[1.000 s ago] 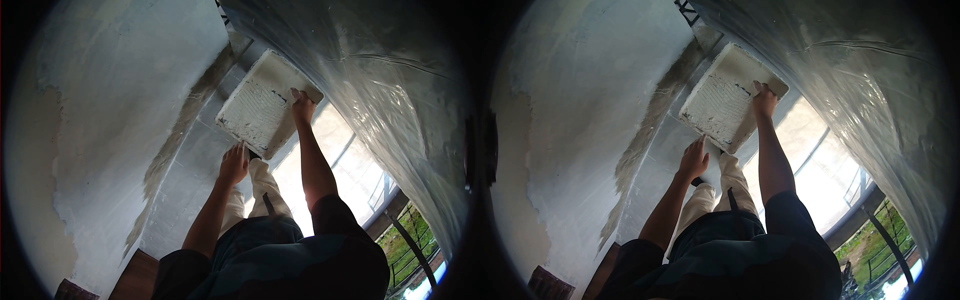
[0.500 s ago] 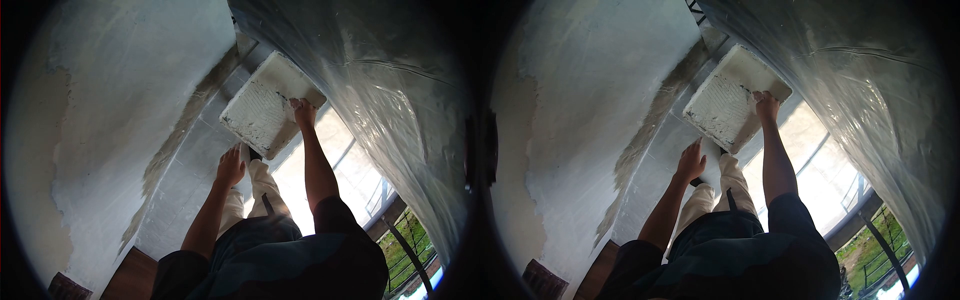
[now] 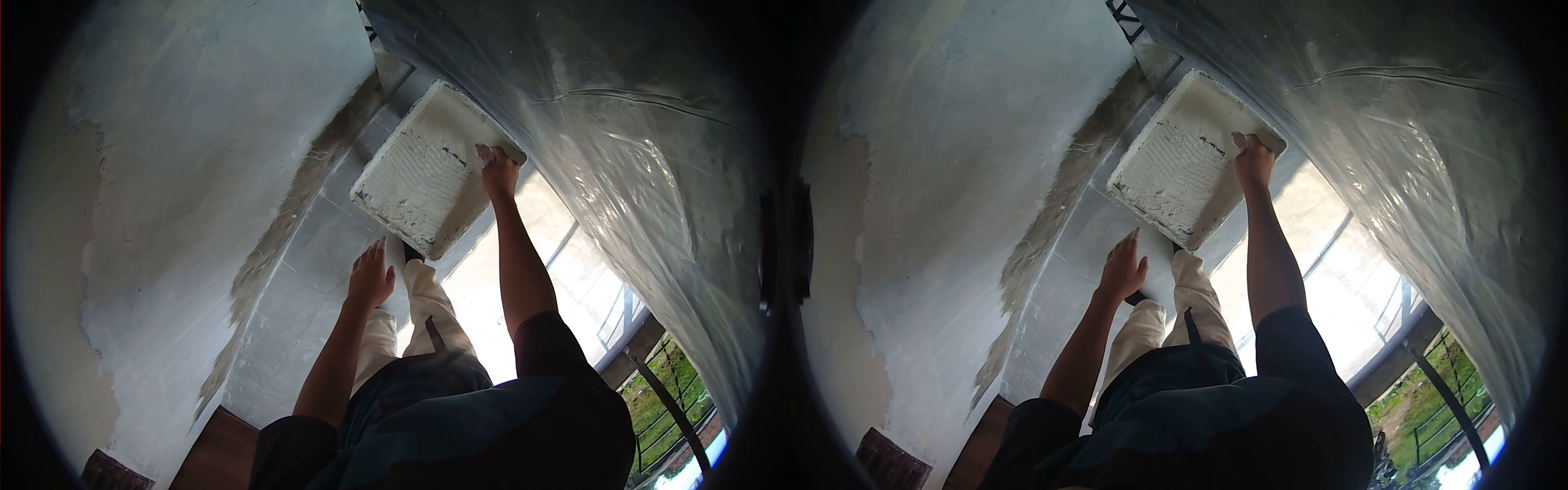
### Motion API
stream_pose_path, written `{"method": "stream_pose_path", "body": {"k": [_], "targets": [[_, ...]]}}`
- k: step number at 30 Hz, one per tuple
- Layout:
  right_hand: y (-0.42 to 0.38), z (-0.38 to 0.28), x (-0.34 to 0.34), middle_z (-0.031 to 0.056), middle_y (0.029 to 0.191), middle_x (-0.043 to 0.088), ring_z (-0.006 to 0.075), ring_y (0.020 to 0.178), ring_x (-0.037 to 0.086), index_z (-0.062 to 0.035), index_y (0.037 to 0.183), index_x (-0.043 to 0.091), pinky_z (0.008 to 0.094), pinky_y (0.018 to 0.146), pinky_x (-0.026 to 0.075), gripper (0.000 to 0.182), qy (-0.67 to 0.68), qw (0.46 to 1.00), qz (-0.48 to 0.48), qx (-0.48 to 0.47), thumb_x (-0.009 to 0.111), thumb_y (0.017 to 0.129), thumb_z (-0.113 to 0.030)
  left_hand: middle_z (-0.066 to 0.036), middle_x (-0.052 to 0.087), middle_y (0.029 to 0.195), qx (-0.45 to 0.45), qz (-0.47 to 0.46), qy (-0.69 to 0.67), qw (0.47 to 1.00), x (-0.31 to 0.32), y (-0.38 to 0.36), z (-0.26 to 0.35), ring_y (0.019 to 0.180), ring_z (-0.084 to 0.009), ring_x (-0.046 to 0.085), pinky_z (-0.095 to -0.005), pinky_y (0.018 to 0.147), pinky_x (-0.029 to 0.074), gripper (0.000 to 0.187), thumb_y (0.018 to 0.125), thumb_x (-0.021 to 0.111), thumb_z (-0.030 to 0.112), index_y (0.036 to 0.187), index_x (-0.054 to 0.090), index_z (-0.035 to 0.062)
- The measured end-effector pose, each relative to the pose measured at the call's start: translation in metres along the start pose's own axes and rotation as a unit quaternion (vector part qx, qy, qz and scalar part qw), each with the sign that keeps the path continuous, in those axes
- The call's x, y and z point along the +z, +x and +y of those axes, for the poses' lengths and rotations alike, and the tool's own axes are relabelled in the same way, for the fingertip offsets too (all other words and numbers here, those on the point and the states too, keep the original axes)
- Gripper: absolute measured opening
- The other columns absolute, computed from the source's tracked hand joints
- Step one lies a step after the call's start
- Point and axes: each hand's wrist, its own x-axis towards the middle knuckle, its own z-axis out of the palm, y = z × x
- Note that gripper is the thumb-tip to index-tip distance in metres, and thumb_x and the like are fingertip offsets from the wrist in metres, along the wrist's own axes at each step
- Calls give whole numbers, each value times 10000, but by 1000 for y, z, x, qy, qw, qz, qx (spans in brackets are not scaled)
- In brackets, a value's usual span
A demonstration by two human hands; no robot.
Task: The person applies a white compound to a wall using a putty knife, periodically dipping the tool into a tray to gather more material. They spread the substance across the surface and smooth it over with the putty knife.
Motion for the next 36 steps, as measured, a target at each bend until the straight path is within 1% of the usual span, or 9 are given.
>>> {"method": "stream_pose_path", "body": {"k": [11, 14, 16, 17, 18, 20, 25, 34, 36], "targets": [[-26, -3, -1, 258, 851, 643, 467, 799, 605, -38, 846, 649, 520, 727, 489, 147, 2, 995, -60, 80, 600, 788, -163, -209, 408, 1398, 20, 24, 0, 1000, -6, 5, 4, 1291, -355, 407, -464, 1067, 334, 662, 865, 579, 184, 1421, 266, 7], [-38, -7, -3, 245, 812, 648, 415, 812, 633, -29, 869, 666, 485, 723, 482, 293, 51, 984, -130, 114, 631, 803, -311, -209, 406, 1399, 28, 40, -6, 999, -11, 0, 1, 1290, -357, 407, -467, 1066, 335, 665, 862, 580, 180, 1423, 265, 12], [-45, 6, 7, 221, 740, 635, 322, 728, 646, -18, 840, 660, 437, 680, 490, 255, 153, 950, -187, 196, 613, 798, -266, -209, 403, 1400, 17, 47, -3, 999, -19, -6, 0, 1290, -358, 406, -467, 1066, 335, 665, 862, 580, 179, 1424, 265, 14], [-47, -11, -10, 152, 730, 643, 196, 667, 624, -12, 851, 654, 371, 629, 496, 184, 201, 931, -215, 216, 595, 798, -178, -208, 401, 1402, 8, 50, -2, 999, -23, -9, 0, 1290, -359, 405, -468, 1067, 335, 666, 861, 580, 178, 1425, 265, 16], [-51, -16, -14, 152, 730, 643, 196, 667, 624, -12, 851, 654, 371, 629, 496, 184, 206, 932, -216, 206, 595, 798, -178, -208, 401, 1402, 5, 61, -1, 998, -28, -12, -1, 1290, -359, 405, -468, 1067, 335, 666, 861, 580, 178, 1425, 265, 16], [-54, -29, -21, 83, 787, 643, 124, 677, 596, -8, 875, 644, 310, 600, 501, 137, 407, 840, -273, 232, 590, 794, -104, -208, 375, 1426, -6, 80, -8, 997, -40, -19, -3, 1319, -366, 371, -470, 1088, 306, 678, 858, 583, 172, 1434, 258, 22], [-68, -92, -32, 101, 1024, 626, 211, 899, 641, 25, 1064, 572, 362, 743, 561, 200, 606, 697, -328, 196, 526, 875, -20, -199, 277, 1496, -43, 171, 16, 984, -82, -41, -6, 1407, -356, 228, -487, 1138, 208, 703, 861, 579, 176, 1457, 234, 32], [-133, -232, -46, 121, 1113, 613, 222, 1063, 607, -2, 1146, 507, 395, 931, 524, 248, 676, 597, -393, 180, 482, 903, 40, -152, 209, 1540, -101, 309, 17, 945, -153, -117, -43, 1447, -307, 144, -486, 1167, 128, 680, 893, 541, 200, 1472, 220, 46], [-154, -258, -49, 117, 1162, 594, 228, 1073, 605, -29, 1176, 497, 388, 930, 526, 281, 694, 537, -432, 207, 478, 904, 40, -150, 203, 1541, -106, 315, 17, 943, -161, -143, -57, 1446, -307, 145, -483, 1169, 126, 674, 894, 539, 201, 1469, 225, 48]]}}
